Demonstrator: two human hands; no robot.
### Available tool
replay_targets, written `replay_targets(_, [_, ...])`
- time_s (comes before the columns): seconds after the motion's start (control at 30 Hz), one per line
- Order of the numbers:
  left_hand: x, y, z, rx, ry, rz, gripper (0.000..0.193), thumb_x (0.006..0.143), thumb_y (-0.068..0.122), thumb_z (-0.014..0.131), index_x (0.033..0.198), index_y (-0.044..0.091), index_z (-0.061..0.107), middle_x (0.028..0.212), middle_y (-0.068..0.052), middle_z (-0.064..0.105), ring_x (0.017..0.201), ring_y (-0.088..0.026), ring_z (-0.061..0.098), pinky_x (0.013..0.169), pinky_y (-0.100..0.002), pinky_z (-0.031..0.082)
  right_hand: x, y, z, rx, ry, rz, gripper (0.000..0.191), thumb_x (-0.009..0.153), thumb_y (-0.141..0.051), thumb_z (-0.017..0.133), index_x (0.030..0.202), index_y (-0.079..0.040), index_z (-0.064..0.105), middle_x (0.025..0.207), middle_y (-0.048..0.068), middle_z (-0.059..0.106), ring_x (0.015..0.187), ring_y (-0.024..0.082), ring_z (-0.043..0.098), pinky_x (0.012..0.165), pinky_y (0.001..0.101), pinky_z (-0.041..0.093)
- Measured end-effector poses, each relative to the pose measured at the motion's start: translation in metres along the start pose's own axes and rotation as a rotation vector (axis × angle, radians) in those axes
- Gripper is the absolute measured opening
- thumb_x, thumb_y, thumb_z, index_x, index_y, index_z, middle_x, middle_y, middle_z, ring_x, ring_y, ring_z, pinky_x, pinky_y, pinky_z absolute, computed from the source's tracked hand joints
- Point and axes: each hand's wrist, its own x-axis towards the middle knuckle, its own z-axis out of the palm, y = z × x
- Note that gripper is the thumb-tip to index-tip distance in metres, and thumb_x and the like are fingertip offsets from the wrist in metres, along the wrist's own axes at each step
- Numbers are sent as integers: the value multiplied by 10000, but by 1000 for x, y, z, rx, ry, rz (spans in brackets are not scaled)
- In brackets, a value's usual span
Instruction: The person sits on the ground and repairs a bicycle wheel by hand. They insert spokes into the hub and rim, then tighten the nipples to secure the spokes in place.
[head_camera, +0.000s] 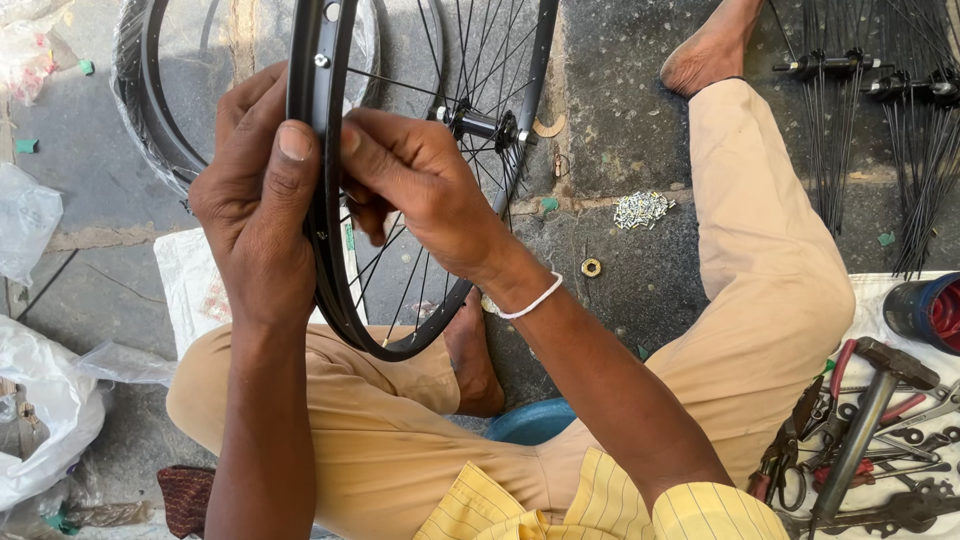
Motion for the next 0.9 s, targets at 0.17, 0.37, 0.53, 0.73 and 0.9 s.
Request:
replay_targets(0.17, [0,-2,-2,80,-26,97,382,1154,332,612,1419,61,657,1385,-102,600,1299,-155,571,1112,-305,468,-1,6,-1,10,-10,-16,380,1089,-444,551,1025,-92,679,768,-20,630,638,76,637,527,212,569])
replay_targets(0.37, [-2,-2,-2,54,-25,86,360,1157,309,620,1413,59,662,1383,-106,600,1300,-161,569,1091,-298,446,-2,1,-3,62,-48,0,306,1140,-328,601,1143,-25,646,876,43,625,710,120,633,550,254,574])
replay_targets(0.53, [14,9,8,88,4,100,369,1124,304,619,1374,36,657,1307,-99,625,1227,-154,583,1071,-298,455,-2,6,-8,85,90,95,283,1052,-303,570,1192,-66,635,962,65,681,714,142,692,492,260,549])
replay_targets(0.73, [13,8,8,-97,34,7,465,953,381,726,1208,17,589,1118,-40,619,902,-116,606,760,-294,513,-26,16,-38,-1208,520,-209,155,1055,-122,585,1184,-139,670,921,7,714,627,126,654,502,294,505])
replay_targets(0.9, [-2,-9,31,480,-21,185,514,1060,358,784,1303,-26,544,1091,-109,492,1004,-163,520,848,-293,461,-37,20,-75,-1652,157,-78,301,939,-183,706,1227,-126,642,1000,76,687,844,229,702,653,390,558])
